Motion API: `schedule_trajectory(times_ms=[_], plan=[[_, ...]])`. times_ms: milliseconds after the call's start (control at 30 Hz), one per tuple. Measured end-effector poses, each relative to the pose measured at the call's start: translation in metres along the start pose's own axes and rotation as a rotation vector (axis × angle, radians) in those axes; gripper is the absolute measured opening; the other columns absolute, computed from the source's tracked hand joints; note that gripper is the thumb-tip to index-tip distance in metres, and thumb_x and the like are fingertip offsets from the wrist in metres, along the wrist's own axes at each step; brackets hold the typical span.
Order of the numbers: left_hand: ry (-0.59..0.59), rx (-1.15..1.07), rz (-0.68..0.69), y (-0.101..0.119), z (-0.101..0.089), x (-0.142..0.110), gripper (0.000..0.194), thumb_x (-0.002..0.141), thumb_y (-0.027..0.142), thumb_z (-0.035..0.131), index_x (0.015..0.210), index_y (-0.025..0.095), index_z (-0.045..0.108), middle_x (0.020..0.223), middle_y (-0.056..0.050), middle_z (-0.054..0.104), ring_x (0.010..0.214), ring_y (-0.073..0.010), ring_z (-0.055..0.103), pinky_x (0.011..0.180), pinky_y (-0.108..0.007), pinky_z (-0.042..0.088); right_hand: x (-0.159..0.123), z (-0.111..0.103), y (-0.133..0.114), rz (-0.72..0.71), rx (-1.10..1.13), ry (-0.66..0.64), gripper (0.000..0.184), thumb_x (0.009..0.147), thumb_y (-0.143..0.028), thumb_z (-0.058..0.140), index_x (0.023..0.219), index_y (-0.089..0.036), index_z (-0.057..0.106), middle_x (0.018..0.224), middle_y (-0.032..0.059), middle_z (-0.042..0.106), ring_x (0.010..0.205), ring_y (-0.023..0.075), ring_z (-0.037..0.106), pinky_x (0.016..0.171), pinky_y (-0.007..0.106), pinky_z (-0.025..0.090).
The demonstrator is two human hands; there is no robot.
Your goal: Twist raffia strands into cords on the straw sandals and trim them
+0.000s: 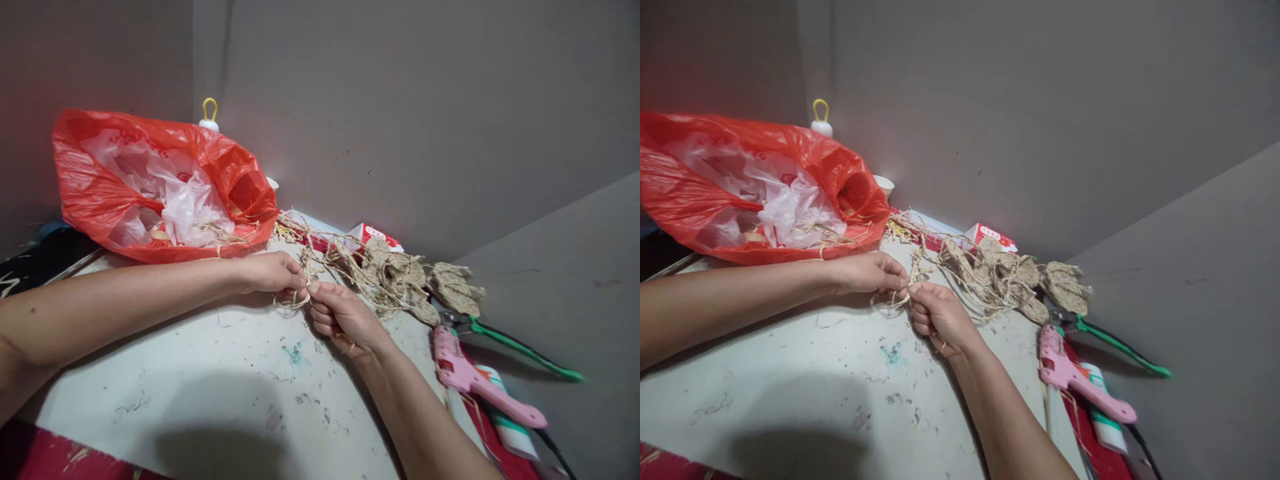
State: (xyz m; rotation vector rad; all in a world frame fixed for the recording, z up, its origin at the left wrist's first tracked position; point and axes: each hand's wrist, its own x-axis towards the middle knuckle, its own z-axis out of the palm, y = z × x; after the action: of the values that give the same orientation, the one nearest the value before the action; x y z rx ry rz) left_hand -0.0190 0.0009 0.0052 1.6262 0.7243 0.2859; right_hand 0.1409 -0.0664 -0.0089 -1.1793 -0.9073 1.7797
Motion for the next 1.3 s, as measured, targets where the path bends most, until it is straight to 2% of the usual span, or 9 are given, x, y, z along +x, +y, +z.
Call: schedule_trajectory(times_ms=[200,333,467,533,633,700,867,967,1300], plan=[[0.040,0.381,0.032,0.005,-0.011,-0.004,0.010,0.073,0.019,0.052,0.065,0.016,0.057,0.056,0.005,0.048,0.055,-0.0090,0.040,0.054,-0.022,0.030,0.001,-0.012,-0.002,0.055,-0.045,-0.120,0.024,0.078,-0.032,0.066,0.069,-0.014,0.053,0.047,-0.0114,0.023,0.038,0.0014,0.013,0.034,0.014,0.011],[-0.029,0.447,0.043,0.009,-0.017,-0.004,0.010,0.073,0.015,0.050,0.063,0.016,0.053,0.057,0.005,0.050,0.056,-0.0088,0.041,0.055,-0.020,0.031,0.002,-0.015,-0.002,0.092,-0.059,-0.165,0.021,0.081,-0.030,0.062,0.070,-0.014,0.053,0.048,-0.0107,0.024,0.038,0.0015,0.012,0.033,0.014,0.010],[-0.102,0.452,-0.053,0.011,-0.025,-0.005,0.012,0.077,0.018,0.048,0.069,0.015,0.056,0.058,0.004,0.050,0.052,-0.0084,0.041,0.053,-0.020,0.031,0.002,-0.017,-0.003,0.097,-0.066,-0.163,0.022,0.081,-0.030,0.062,0.068,-0.014,0.053,0.048,-0.0104,0.025,0.039,0.0015,0.012,0.033,0.013,0.010],[-0.021,0.523,-0.074,0.012,-0.027,-0.006,0.013,0.077,0.018,0.049,0.077,0.015,0.061,0.064,0.001,0.055,0.057,-0.0099,0.046,0.057,-0.021,0.034,0.002,-0.017,-0.003,0.093,-0.065,-0.156,0.022,0.079,-0.030,0.064,0.069,-0.014,0.053,0.048,-0.0105,0.025,0.039,0.0015,0.012,0.033,0.013,0.010],[0.311,0.623,0.050,0.011,-0.022,-0.005,0.030,0.075,0.017,0.053,0.103,0.017,0.063,0.091,-0.005,0.065,0.079,-0.0148,0.055,0.071,-0.024,0.040,0.002,-0.017,-0.004,0.082,-0.061,-0.153,0.021,0.077,-0.029,0.065,0.069,-0.014,0.053,0.048,-0.0106,0.025,0.039,0.0015,0.012,0.033,0.013,0.010],[0.408,0.516,0.110,0.009,-0.012,-0.004,0.038,0.074,0.018,0.055,0.112,0.017,0.060,0.101,-0.007,0.065,0.087,-0.0163,0.056,0.075,-0.025,0.041,0.002,-0.016,-0.004,0.075,-0.054,-0.161,0.022,0.077,-0.030,0.065,0.069,-0.014,0.053,0.049,-0.0106,0.025,0.039,0.0014,0.012,0.033,0.013,0.010],[0.072,-0.246,-0.153,0.004,0.014,-0.003,0.013,0.079,0.021,0.054,0.075,0.011,0.061,0.063,-0.003,0.061,0.057,-0.0100,0.054,0.059,-0.023,0.043,0.002,-0.015,-0.004,0.079,-0.040,-0.162,0.024,0.077,-0.031,0.066,0.068,-0.015,0.050,0.047,-0.0119,0.022,0.038,0.0012,0.010,0.033,0.014,0.009],[0.009,-0.509,-0.215,0.002,0.016,-0.002,0.013,0.076,0.016,0.057,0.065,0.010,0.058,0.056,-0.002,0.058,0.051,-0.0081,0.052,0.055,-0.023,0.043,0.002,-0.016,-0.004,0.080,-0.040,-0.160,0.024,0.077,-0.030,0.067,0.068,-0.016,0.049,0.046,-0.0121,0.022,0.038,0.0013,0.010,0.034,0.014,0.008],[0.011,-0.441,-0.269,0.005,0.008,-0.001,0.011,0.071,0.006,0.057,0.062,0.008,0.063,0.053,0.001,0.057,0.039,-0.0024,0.039,0.040,-0.017,0.027,0.003,-0.014,-0.002,0.068,-0.102,-0.135,0.025,0.075,-0.033,0.068,0.070,-0.016,0.050,0.045,-0.0119,0.026,0.037,0.0022,0.014,0.033,0.015,0.009]])
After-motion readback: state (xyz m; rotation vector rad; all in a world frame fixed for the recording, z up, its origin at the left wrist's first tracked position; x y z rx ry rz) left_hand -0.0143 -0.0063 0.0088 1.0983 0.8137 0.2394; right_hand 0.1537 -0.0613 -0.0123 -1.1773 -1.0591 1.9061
